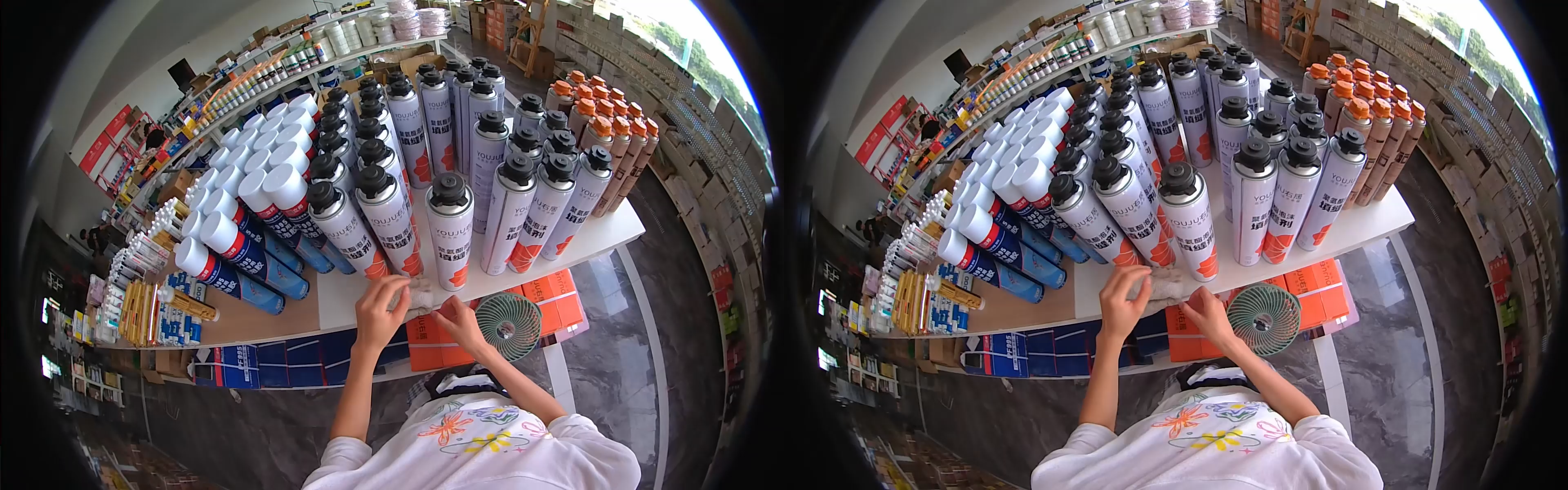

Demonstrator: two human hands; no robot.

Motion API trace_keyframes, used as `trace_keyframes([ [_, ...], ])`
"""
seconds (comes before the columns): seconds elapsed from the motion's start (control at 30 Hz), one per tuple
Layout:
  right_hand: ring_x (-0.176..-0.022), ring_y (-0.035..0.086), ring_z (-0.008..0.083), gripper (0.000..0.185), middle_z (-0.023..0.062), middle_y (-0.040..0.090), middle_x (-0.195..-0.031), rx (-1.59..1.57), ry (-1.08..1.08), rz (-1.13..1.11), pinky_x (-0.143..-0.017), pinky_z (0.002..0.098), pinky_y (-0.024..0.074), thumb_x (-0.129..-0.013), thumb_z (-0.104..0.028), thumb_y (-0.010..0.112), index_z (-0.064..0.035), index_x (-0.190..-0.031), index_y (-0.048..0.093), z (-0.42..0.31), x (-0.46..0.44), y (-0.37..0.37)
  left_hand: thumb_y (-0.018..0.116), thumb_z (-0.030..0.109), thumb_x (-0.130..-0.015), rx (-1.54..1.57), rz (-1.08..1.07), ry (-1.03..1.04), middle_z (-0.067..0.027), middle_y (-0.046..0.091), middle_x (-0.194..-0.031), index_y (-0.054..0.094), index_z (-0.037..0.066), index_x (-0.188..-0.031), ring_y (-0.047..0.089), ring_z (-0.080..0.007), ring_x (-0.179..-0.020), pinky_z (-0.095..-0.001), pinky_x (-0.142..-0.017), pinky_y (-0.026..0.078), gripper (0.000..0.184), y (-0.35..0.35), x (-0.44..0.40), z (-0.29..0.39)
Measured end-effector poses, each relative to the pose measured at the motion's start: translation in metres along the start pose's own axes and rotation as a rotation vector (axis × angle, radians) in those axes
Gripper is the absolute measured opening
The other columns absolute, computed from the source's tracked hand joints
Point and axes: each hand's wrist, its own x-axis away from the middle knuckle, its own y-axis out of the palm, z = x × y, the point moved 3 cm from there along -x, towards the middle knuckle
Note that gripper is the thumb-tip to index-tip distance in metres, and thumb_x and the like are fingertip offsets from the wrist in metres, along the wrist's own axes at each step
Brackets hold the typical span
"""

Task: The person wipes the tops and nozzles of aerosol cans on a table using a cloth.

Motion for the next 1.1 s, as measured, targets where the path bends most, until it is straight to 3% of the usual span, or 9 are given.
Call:
trace_keyframes([
  [0.1,-0.067,0.058,0.0134,0.03,0.0094,0.064,-0.075,-0.049,0.003,-0.063,-0.062,0.0318,0.0488,-0.093,-0.021,0.073,0.0028,-0.098,0.056,0.007,0.007,0.011,0.08,0.013,-0.081,-0.172,-0.209,-0.051,-0.0092,0.063,-0.131,0.065,0.005,-0.124,0.06,-0.0304,-0.122,-0.0504,-0.108,0.045,0.047,0.021,0.038,-0.02],
  [0.17,-0.077,0.063,0.0406,0.033,0.0253,0.065,-0.088,-0.01,0.079,-0.14,-0.073,0.0437,0.0504,-0.094,-0.022,0.07,0.0047,-0.097,0.051,0.011,0.005,0.015,0.081,0.016,-0.08,-0.309,-0.283,-0.11,-0.0088,0.059,-0.137,0.061,0.007,-0.131,0.053,-0.0294,-0.13,-0.0543,-0.119,0.03,0.055,0.03,0.062,-0.036],
  [0.2,-0.081,0.062,0.0442,0.034,0.0284,0.064,-0.09,-0.014,0.099,-0.162,-0.075,0.0453,0.0504,-0.095,-0.023,0.068,0.0054,-0.096,0.05,0.003,0.004,0.013,0.081,0.012,-0.076,-0.3,-0.269,-0.13,-0.0079,0.058,-0.138,0.06,0.008,-0.133,0.051,-0.0285,-0.133,-0.0548,-0.121,0.026,0.06,0.032,0.068,-0.04],
  [0.33,-0.086,0.063,0.0432,0.038,0.0284,0.064,-0.089,-0.006,0.067,-0.155,-0.076,0.0468,0.0499,-0.093,-0.026,0.07,0.0057,-0.097,0.051,0.007,0.001,0.008,0.081,0.005,-0.072,-0.332,-0.229,-0.099,-0.0069,0.064,-0.129,0.064,0.007,-0.128,0.056,-0.0283,-0.128,-0.054,-0.121,0.028,0.058,0.032,0.08,-0.05],
  [0.43,-0.09,0.066,0.0397,0.049,0.0246,0.066,-0.1,0.057,0.043,-0.183,-0.08,0.0449,0.0523,-0.09,-0.032,0.075,0.0051,-0.111,0.051,-0.006,0.004,-0.007,0.079,0.0,-0.07,-0.258,-0.059,-0.033,-0.0078,0.07,-0.113,0.069,0.005,-0.116,0.063,-0.0288,-0.114,-0.0483,-0.111,0.041,0.047,0.028,0.081,-0.038],
  [0.53,-0.118,0.061,0.0286,0.087,0.018,0.057,-0.134,-0.122,-0.018,-0.291,-0.104,0.0392,0.0472,-0.084,-0.037,0.083,0.0029,-0.145,0.036,-0.022,0.009,-0.018,0.082,0.0,-0.065,0.135,0.137,-0.365,-0.0104,0.071,-0.092,0.071,-0.001,-0.099,0.069,-0.0251,-0.084,-0.0325,-0.073,0.054,0.036,0.016,0.083,-0.015],
  [0.63,-0.129,0.053,0.0234,0.091,0.0197,0.053,-0.14,-0.454,0.001,-0.385,-0.109,0.0378,0.0426,-0.084,-0.035,0.084,0.0027,-0.15,0.033,-0.034,0.013,-0.021,0.085,0.006,-0.074,0.505,0.028,-0.6,-0.007,0.071,-0.092,0.07,-0.004,-0.099,0.067,-0.0137,-0.083,-0.0281,-0.076,0.053,0.031,0.016,0.094,0.0],
  [0.8,-0.098,0.066,0.0132,0.062,0.0093,0.073,-0.106,-0.428,0.06,-0.294,-0.09,0.0318,0.0535,-0.081,-0.029,0.087,0.0048,-0.127,0.062,-0.054,0.017,-0.031,0.081,0.017,-0.084,1.035,0.092,-0.783,-0.0075,0.065,-0.118,0.055,-0.003,-0.135,0.06,-0.0128,-0.108,-0.0287,-0.094,0.047,0.06,0.031,0.095,0.018],
  [1.1,-0.091,0.066,0.0164,0.053,0.0159,0.071,-0.1,-0.187,-0.113,-0.354,-0.083,0.0342,0.0533,-0.083,-0.025,0.082,0.0032,-0.123,0.061,-0.073,0.01,-0.044,0.089,0.044,-0.076,0.894,0.225,-0.879,-0.0037,0.068,-0.104,0.064,-0.001,-0.117,0.063,-0.011,-0.092,-0.0283,-0.08,0.052,0.066,0.063,0.104,0.018],
])
